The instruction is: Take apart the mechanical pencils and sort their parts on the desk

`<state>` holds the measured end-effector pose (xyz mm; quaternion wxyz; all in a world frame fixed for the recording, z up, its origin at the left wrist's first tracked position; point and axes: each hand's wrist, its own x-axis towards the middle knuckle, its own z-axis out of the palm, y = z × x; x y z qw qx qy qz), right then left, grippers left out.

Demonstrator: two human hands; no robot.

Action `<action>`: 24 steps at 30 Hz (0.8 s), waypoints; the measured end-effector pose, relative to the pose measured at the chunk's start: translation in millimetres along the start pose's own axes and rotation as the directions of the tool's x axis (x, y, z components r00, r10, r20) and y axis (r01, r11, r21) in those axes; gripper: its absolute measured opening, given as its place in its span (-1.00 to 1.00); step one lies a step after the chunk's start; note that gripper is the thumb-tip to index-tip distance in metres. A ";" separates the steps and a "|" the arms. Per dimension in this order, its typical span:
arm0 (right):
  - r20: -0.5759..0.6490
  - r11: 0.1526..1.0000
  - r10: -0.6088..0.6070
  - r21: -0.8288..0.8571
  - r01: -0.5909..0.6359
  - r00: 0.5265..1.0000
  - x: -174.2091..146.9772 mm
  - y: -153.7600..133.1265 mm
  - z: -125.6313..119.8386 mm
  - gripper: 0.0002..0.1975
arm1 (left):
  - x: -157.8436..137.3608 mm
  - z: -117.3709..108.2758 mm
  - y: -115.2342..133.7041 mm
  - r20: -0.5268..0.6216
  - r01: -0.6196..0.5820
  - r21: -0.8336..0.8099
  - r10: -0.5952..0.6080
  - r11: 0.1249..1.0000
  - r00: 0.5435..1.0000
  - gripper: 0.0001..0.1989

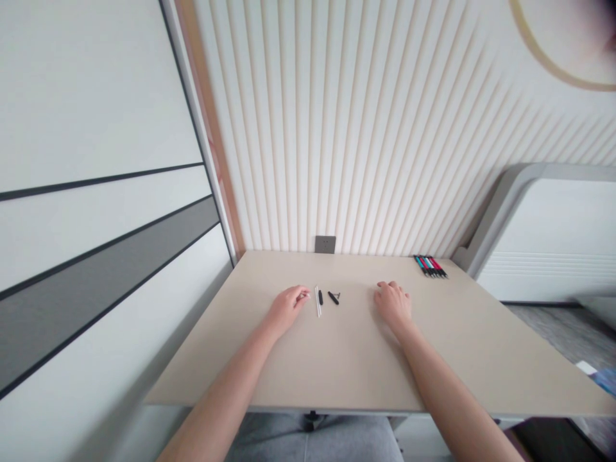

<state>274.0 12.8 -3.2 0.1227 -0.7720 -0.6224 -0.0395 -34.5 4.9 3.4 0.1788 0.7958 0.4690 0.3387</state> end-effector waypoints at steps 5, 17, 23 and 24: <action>0.003 1.000 -0.001 0.007 0.001 1.000 1.2 3.9 2.7 -0.65 | -0.2 0.0 -0.9 -0.003 -0.003 0.023 0.003 1.000 1.000 -0.83; 0.051 0.998 0.049 -0.040 -0.047 0.998 -1.4 2.6 -3.5 -0.69 | -2.2 -3.6 5.8 -0.013 -0.027 0.013 0.027 1.000 1.000 -0.79; 0.040 0.998 -0.065 0.018 0.064 0.997 0.1 -1.9 -2.6 -0.70 | -1.9 -3.2 6.2 -0.022 0.001 -0.023 -0.001 1.000 1.000 -0.80; 0.016 0.992 -0.114 0.051 0.113 0.993 -0.1 -4.0 -2.4 -0.70 | -1.7 -3.2 6.5 -0.021 0.008 -0.026 -0.008 1.000 1.000 -0.80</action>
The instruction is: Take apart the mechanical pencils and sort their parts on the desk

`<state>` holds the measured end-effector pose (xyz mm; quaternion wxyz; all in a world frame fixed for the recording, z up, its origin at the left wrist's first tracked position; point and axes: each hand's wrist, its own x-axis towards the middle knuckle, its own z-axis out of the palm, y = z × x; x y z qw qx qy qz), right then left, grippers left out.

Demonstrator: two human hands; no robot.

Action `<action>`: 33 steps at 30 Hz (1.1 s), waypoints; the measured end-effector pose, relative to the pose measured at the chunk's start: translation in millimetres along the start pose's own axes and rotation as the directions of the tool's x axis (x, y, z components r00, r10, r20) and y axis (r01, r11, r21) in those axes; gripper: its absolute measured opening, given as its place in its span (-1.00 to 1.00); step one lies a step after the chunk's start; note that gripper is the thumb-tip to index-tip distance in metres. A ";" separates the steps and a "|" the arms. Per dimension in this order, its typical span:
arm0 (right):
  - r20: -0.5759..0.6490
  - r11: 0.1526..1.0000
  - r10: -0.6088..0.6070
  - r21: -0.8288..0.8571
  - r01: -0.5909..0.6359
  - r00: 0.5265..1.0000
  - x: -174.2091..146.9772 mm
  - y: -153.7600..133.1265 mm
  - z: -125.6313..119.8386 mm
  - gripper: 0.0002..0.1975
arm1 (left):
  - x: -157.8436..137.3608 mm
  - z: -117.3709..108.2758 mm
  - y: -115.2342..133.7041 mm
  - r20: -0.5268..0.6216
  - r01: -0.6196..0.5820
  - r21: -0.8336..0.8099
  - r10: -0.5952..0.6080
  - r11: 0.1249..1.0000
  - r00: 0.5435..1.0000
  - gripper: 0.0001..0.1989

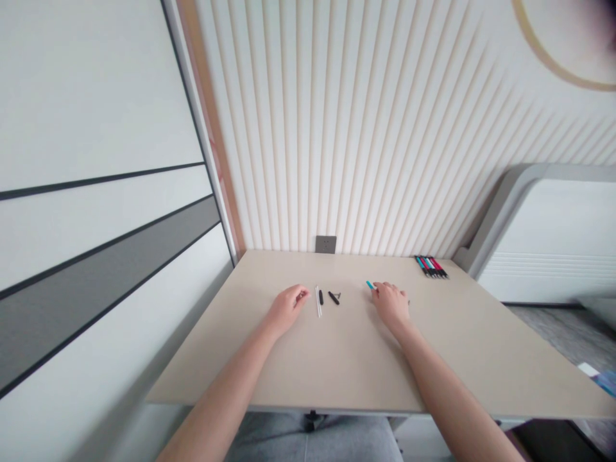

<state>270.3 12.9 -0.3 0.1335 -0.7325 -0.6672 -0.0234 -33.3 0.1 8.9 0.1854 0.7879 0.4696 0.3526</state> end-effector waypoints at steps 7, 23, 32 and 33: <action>-0.189 0.814 -0.490 0.250 0.524 0.851 -15.3 -37.5 -0.8 -0.68 | 0.5 1.0 2.7 -0.014 0.011 -0.033 -0.012 0.999 1.000 -0.79; -0.278 0.679 -0.655 0.193 0.709 0.703 -38.0 -69.3 0.6 -0.71 | 0.9 8.6 9.1 0.029 -0.081 -0.084 0.084 0.993 0.996 -0.78; -0.381 0.594 -0.683 0.209 0.777 0.624 -38.0 -70.5 4.2 -0.77 | -1.1 10.2 9.4 -0.001 -0.111 -0.146 0.113 0.983 0.994 -0.80; -0.386 0.591 -0.675 0.226 0.774 0.629 -37.9 -70.4 3.7 -0.76 | -1.5 10.0 9.6 -0.008 -0.123 -0.152 0.123 0.981 0.992 -0.80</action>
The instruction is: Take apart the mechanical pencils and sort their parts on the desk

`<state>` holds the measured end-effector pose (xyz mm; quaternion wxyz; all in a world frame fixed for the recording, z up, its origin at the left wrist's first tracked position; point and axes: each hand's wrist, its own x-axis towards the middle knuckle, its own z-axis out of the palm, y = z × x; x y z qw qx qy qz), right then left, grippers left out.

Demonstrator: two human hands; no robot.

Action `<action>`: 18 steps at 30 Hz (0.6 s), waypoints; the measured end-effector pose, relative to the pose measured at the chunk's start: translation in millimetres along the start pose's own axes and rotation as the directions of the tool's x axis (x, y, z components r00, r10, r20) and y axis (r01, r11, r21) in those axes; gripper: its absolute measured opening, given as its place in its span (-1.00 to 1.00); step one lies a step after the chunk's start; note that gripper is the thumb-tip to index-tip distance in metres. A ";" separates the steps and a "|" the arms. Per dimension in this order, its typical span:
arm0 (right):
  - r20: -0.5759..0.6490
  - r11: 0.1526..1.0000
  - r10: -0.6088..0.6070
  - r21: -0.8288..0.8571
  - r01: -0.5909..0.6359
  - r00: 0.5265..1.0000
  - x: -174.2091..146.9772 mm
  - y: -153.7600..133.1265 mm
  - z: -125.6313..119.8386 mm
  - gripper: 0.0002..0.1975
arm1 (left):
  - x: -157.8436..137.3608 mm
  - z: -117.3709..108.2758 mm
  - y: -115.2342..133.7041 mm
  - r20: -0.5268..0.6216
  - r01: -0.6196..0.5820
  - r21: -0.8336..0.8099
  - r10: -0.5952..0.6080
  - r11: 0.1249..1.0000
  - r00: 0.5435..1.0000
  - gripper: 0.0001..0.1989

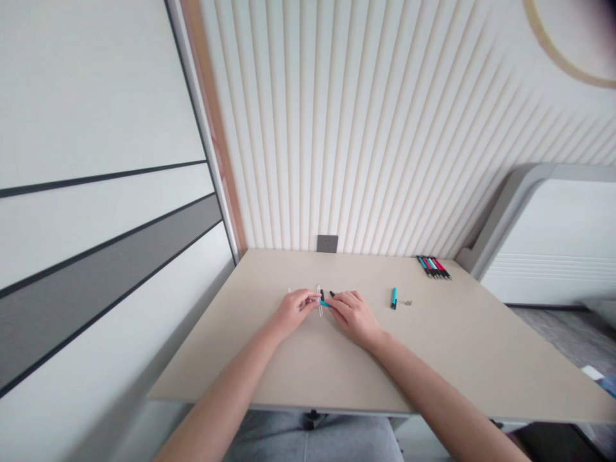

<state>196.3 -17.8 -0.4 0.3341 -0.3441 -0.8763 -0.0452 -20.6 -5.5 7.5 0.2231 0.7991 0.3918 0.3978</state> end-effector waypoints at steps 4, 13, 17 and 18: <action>-0.012 0.997 0.024 0.077 -0.023 1.000 0.1 1.3 -0.8 -0.75 | -1.3 0.7 -0.6 0.007 -0.053 0.005 0.053 0.999 0.999 -0.78; -0.122 0.902 0.289 0.368 -0.227 0.950 1.4 7.7 -1.2 -0.78 | 0.5 1.1 -6.2 0.038 -0.064 0.200 0.057 0.978 0.998 -0.81; -0.178 0.863 0.403 0.401 -0.308 0.898 -0.1 21.8 -4.4 -0.76 | -1.4 2.1 -7.6 0.234 -0.175 0.329 0.099 0.928 0.967 -0.74; -0.180 0.862 0.416 0.389 -0.324 0.891 -0.9 25.5 -5.3 -0.75 | -2.0 2.7 -7.6 0.262 -0.191 0.344 0.102 0.919 0.960 -0.73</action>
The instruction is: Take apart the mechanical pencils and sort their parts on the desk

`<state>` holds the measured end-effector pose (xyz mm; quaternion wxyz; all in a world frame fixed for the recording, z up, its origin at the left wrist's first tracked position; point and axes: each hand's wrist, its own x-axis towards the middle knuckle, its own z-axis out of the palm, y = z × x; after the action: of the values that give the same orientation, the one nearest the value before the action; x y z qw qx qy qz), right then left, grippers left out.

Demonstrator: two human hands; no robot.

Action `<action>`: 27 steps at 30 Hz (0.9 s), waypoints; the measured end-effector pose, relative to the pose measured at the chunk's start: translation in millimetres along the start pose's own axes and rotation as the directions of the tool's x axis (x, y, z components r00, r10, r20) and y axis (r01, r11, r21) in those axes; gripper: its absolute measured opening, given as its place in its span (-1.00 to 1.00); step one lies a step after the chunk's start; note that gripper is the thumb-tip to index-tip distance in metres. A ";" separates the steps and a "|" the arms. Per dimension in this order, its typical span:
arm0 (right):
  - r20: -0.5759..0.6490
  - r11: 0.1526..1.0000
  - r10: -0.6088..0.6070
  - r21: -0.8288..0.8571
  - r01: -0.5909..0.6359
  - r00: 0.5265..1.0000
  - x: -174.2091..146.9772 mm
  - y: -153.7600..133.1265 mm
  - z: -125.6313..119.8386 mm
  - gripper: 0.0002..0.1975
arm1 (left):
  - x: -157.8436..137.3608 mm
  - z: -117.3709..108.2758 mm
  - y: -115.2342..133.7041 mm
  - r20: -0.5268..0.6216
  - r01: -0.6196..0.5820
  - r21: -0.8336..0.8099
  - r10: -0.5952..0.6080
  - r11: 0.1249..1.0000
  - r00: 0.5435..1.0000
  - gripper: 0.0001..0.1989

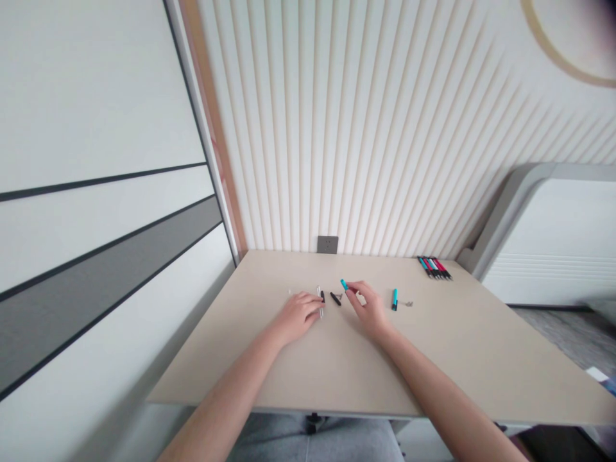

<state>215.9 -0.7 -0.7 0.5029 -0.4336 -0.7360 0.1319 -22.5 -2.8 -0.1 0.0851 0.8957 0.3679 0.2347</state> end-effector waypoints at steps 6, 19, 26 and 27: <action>-0.063 0.995 0.085 -0.043 -0.088 0.994 2.6 11.5 -7.1 -0.73 | -1.0 0.9 1.2 0.030 -0.007 0.064 0.005 0.998 1.000 -0.76; -0.023 0.991 0.108 -0.077 -0.110 0.994 2.9 16.2 -6.5 -0.69 | -0.9 -2.9 4.1 -0.096 0.224 0.129 -0.213 0.966 0.972 -0.90; -0.012 0.992 0.104 -0.071 -0.105 0.994 2.7 15.3 -7.0 -0.70 | 0.0 -6.5 5.9 -0.118 0.315 0.157 -0.299 0.936 0.947 -0.85; -0.007 0.992 0.103 -0.073 -0.103 0.995 2.7 15.2 -7.0 -0.70 | 0.1 -7.0 5.6 -0.115 0.331 0.155 -0.316 0.931 0.942 -0.85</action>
<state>229.3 8.6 -5.4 0.4804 -0.4894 -0.7161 0.1296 -22.4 -6.8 7.9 0.0287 0.8156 0.5329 0.2238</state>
